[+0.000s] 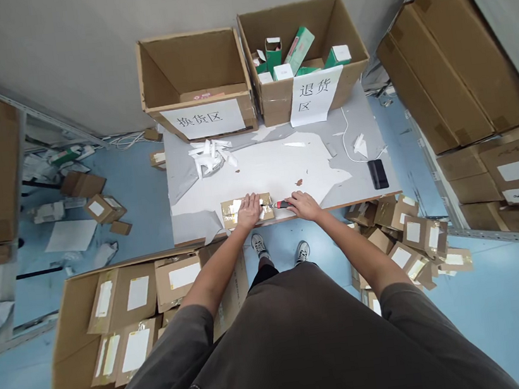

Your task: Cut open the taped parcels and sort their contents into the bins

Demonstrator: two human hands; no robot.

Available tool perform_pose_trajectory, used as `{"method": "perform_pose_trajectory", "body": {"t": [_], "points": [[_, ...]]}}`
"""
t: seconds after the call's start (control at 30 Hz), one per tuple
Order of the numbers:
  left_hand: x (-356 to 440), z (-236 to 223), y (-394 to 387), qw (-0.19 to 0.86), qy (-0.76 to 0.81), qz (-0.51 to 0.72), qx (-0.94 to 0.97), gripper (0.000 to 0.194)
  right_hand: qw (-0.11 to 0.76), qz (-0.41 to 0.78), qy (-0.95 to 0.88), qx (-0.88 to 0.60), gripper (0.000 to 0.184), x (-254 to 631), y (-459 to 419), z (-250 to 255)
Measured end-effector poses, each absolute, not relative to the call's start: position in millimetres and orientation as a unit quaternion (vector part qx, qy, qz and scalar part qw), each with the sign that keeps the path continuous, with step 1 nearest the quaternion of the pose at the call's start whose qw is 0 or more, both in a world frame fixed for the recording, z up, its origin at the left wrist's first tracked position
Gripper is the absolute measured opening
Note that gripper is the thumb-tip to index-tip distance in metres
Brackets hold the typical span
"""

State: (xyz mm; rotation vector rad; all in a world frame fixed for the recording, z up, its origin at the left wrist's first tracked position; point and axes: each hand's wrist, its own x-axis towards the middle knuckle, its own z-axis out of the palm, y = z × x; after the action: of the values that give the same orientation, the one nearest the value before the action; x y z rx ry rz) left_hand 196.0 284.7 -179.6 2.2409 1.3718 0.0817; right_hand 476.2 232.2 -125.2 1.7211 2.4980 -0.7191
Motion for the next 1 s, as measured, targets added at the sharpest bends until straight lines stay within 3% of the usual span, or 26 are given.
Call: {"method": "perform_pose_trajectory", "body": {"t": [0.5, 0.7, 0.77, 0.83, 0.93, 1.0], "points": [[197.6, -179.0, 280.9, 0.189, 0.497, -0.021, 0.847, 0.064, 0.001, -0.196, 0.799, 0.569, 0.043, 475.4, 249.6, -145.9], [194.3, -157.3, 289.5, 0.186, 0.489, -0.068, 0.850, 0.066, -0.004, -0.192, 0.784, 0.590, 0.041, 471.9, 253.4, -148.3], [186.8, -144.3, 297.7, 0.203, 0.479, -0.101, 0.848, 0.074, -0.016, -0.197, 0.769, 0.608, 0.040, 481.4, 243.2, -144.7], [176.1, -131.6, 306.4, 0.225, 0.454, -0.151, 0.849, 0.094, -0.054, -0.203, 0.739, 0.640, 0.039, 492.4, 227.8, -141.2], [161.9, -117.4, 315.0, 0.232, 0.415, -0.214, 0.854, 0.126, -0.161, -0.247, 0.676, 0.675, 0.042, 500.3, 204.1, -137.7], [159.0, -112.0, 316.3, 0.217, 0.436, -0.212, 0.848, 0.128, -0.245, -0.301, 0.615, 0.687, 0.046, 493.3, 195.1, -136.5]]}}
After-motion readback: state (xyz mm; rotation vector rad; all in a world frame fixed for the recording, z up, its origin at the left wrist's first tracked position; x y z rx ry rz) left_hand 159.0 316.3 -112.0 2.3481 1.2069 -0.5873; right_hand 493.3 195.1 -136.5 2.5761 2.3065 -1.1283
